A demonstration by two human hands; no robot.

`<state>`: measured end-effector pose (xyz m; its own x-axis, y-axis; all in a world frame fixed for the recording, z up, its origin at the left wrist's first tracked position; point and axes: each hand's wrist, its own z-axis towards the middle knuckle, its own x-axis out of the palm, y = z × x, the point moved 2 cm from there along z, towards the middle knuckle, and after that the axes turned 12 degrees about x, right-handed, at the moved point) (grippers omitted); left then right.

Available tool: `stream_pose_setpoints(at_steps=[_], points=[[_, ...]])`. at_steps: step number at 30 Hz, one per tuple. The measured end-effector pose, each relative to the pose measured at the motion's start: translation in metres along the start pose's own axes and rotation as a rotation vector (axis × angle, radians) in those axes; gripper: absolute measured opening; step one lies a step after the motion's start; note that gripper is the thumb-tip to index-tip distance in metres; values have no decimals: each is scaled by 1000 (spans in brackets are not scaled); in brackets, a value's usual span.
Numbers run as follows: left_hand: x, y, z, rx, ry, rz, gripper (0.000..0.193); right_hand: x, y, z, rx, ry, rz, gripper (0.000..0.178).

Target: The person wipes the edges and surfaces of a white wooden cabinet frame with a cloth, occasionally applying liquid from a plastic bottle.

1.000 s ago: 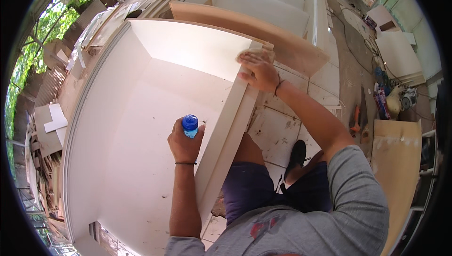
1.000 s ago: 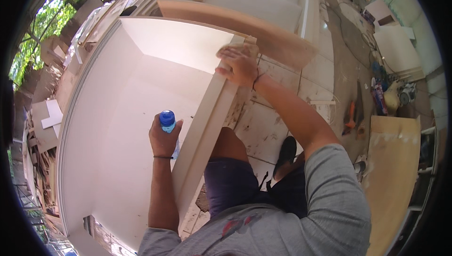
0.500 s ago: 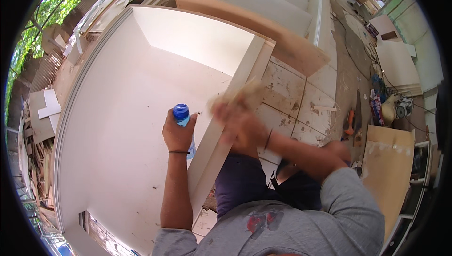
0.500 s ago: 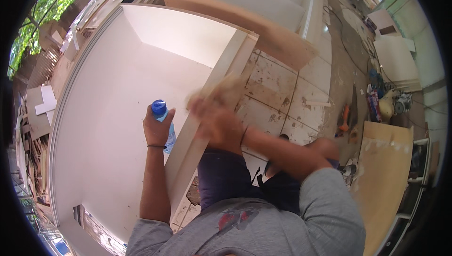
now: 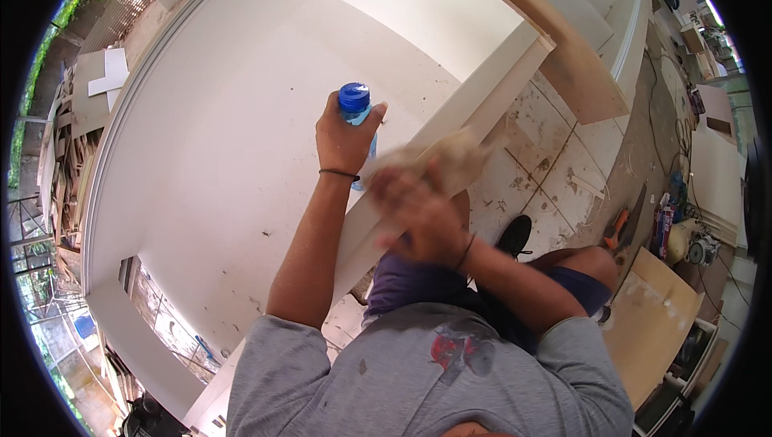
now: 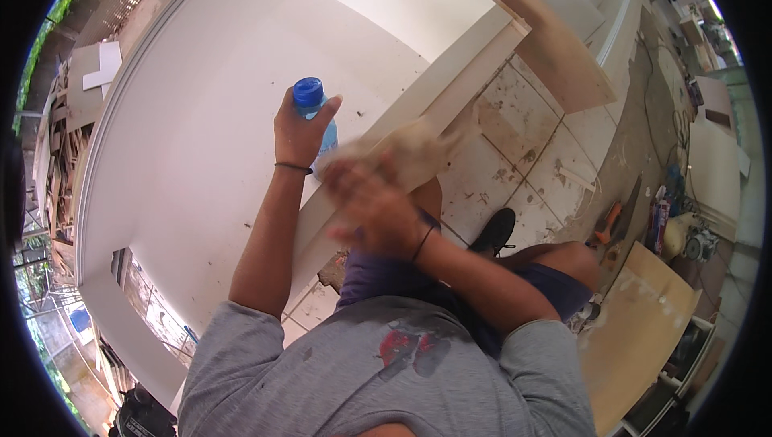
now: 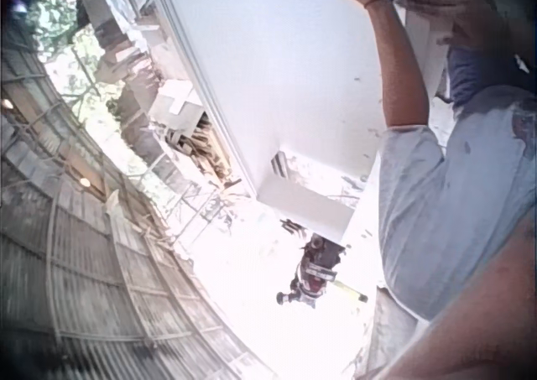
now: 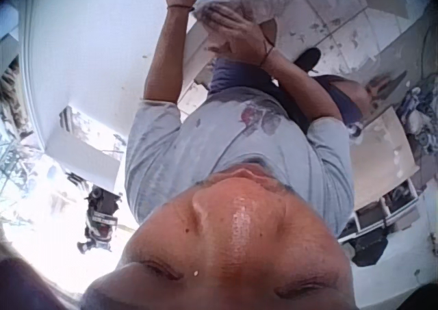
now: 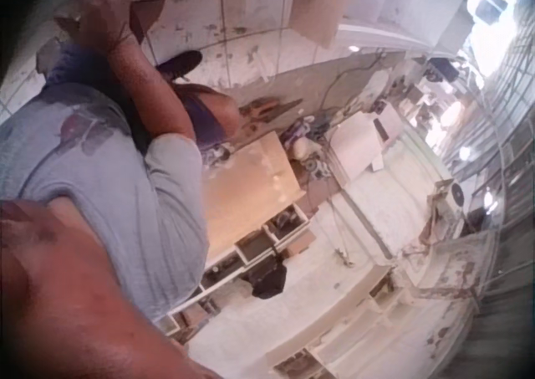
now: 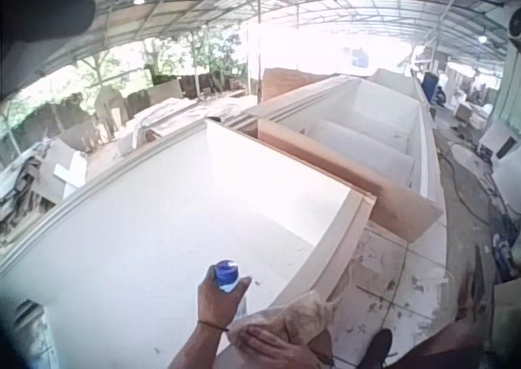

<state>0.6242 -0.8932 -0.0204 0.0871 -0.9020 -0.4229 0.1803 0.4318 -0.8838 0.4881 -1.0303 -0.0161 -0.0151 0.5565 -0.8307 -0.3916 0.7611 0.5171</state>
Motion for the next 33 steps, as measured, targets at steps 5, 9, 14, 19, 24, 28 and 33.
stream_pose_setpoints(at_steps=[5, 9, 14, 19, 24, 28, 33], points=[[1, -7, 1, -15, 32, -7, 42, -37, -57, 29, 85, -24, -136, 56], [2, 1, 1, -45, -23, -93, 42, -22, -28, 18, 111, -104, 18, 55], [3, 0, 2, -8, -15, -85, 42, -22, -3, 4, 44, 83, -95, 57], [2, -7, 0, -94, 25, -129, 47, -43, -56, 34, 199, -132, -19, 57], [1, 0, 2, -72, 3, -137, 43, 0, 27, 2, 9, 16, 60, 57], [2, -1, 0, -73, 7, -191, 42, -35, -45, 27, 128, -2, -105, 56], [12, 1, 1, -35, 9, -97, 43, -1, 14, 5, 70, -58, -18, 49]])
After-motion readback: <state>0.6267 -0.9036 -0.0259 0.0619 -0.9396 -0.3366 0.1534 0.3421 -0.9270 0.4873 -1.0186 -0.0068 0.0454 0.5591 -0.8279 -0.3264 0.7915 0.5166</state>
